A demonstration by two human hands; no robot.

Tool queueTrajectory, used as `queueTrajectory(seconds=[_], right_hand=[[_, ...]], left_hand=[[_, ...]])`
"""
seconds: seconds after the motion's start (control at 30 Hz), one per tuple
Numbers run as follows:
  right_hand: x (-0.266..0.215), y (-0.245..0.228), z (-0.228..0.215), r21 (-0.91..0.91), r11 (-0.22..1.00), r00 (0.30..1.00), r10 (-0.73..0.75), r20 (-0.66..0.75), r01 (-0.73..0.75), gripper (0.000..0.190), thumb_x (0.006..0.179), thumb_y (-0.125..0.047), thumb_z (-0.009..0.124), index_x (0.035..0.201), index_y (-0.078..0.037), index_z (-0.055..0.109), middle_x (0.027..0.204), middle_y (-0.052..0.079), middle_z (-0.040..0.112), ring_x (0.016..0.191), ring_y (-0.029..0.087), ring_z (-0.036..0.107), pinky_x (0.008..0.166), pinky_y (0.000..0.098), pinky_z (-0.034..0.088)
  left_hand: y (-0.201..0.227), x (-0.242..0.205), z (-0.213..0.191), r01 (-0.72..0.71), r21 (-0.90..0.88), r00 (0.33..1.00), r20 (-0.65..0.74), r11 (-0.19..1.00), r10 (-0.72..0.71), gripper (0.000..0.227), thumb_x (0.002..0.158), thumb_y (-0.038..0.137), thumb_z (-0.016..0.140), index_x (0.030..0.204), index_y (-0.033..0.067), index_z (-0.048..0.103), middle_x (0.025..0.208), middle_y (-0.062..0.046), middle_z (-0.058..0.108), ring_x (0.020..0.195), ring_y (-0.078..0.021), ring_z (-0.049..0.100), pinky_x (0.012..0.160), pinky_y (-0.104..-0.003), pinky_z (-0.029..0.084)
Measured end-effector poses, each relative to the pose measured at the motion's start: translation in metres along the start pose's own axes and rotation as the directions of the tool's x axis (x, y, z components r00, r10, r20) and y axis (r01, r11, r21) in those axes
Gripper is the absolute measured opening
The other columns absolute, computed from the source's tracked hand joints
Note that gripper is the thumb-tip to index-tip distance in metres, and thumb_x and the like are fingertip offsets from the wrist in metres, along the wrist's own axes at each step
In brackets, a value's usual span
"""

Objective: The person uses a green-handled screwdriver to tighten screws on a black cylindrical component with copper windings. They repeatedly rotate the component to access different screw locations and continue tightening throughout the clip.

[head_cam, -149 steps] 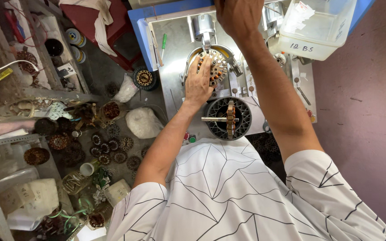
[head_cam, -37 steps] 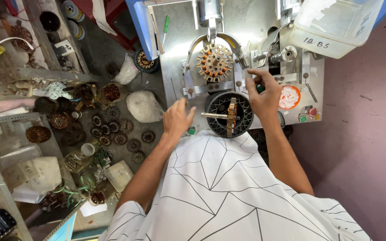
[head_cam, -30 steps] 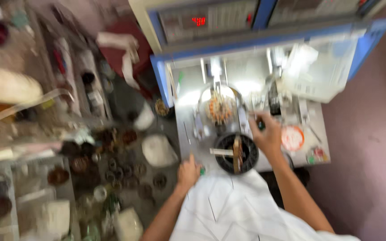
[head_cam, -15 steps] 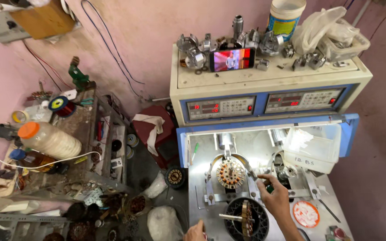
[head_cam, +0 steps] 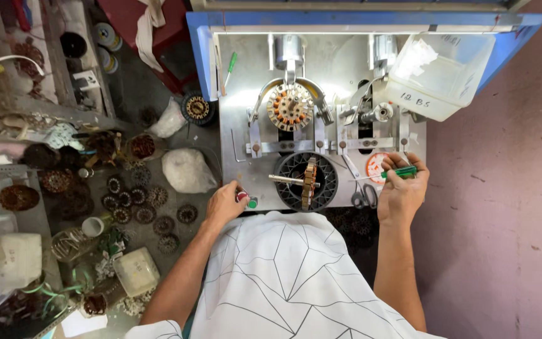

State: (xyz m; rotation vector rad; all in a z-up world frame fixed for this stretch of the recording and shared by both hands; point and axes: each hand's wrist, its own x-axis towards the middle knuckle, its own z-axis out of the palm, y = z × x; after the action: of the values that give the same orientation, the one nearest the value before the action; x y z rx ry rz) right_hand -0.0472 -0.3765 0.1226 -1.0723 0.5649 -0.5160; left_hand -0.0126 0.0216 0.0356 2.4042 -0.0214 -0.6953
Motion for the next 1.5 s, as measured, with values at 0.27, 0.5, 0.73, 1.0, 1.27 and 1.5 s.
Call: queueTrajectory(seconds=[0.27,0.5,0.73,1.0,1.27,1.5], right_hand=[[-0.027,-0.018,0.018,0.002,0.99,0.979,0.14,-0.145,-0.142,0.037,0.103,0.004,0.054,0.132,-0.002,0.032,0.122,0.032,0.061,0.11,0.039,0.072,0.096,0.0457,0.059],[-0.044,-0.024,0.03,0.027,0.988,0.975,0.152,-0.16,-0.15,0.044,0.105,0.001,0.062,0.135,-0.005,0.029,0.113,0.027,0.065,0.098,0.04,0.074,0.089,0.0484,0.061],[-0.091,-0.02,0.063,-0.182,0.982,0.999,-0.049,0.009,0.05,0.073,0.097,0.016,0.071,0.146,-0.01,0.023,0.116,0.018,0.062,0.1,0.029,0.073,0.095,0.0451,0.064],[-0.127,-0.013,0.096,-0.514,0.815,0.962,-0.192,0.193,0.266,0.072,0.11,0.014,0.071,0.149,-0.014,0.018,0.122,0.016,0.063,0.093,0.019,0.074,0.071,0.0198,0.057],[-0.108,-0.004,0.062,-0.522,0.684,0.859,-0.433,0.273,0.51,0.068,0.111,0.016,0.066,0.154,-0.016,0.023,0.114,0.014,0.06,0.09,0.019,0.071,0.077,0.0317,0.065],[0.003,0.023,-0.054,-0.9,0.425,0.995,-0.073,0.072,0.097,0.02,0.098,0.001,0.065,0.115,-0.005,0.071,0.097,0.01,0.069,0.081,0.02,0.066,0.07,0.0323,0.053]], left_hand=[[-0.001,0.0,-0.001,0.027,-0.025,0.999,0.027,0.999,-0.027,0.029,0.081,0.028,0.078,0.1,0.0096,0.066,0.096,-0.009,0.072,0.092,-0.0317,0.069,0.079,-0.047,0.054],[0.023,-0.001,-0.014,-0.292,-0.008,0.923,-0.264,0.956,0.28,0.023,0.08,0.014,0.078,0.098,0.0049,0.067,0.095,-0.013,0.068,0.089,-0.0334,0.067,0.078,-0.045,0.054],[0.11,-0.005,-0.045,-0.571,-0.409,0.812,-0.409,0.711,0.417,0.033,0.083,0.001,0.073,0.114,0.0029,0.063,0.113,-0.011,0.066,0.1,-0.0242,0.065,0.092,-0.037,0.054],[0.154,0.029,-0.038,-0.289,-0.922,0.708,-0.023,0.259,0.706,0.056,0.075,-0.015,0.055,0.129,0.0013,0.059,0.158,-0.015,0.051,0.152,-0.0248,0.04,0.134,-0.038,0.026],[0.141,0.041,-0.04,-0.298,-0.922,0.643,-0.004,0.246,0.766,0.055,0.079,-0.01,0.058,0.133,0.0006,0.06,0.158,-0.015,0.052,0.146,-0.0227,0.048,0.133,-0.037,0.031],[0.13,0.028,-0.043,-0.483,-0.806,0.76,-0.192,0.342,0.621,0.035,0.088,-0.006,0.062,0.122,-0.0015,0.062,0.129,-0.013,0.066,0.115,-0.0186,0.062,0.104,-0.031,0.051]])
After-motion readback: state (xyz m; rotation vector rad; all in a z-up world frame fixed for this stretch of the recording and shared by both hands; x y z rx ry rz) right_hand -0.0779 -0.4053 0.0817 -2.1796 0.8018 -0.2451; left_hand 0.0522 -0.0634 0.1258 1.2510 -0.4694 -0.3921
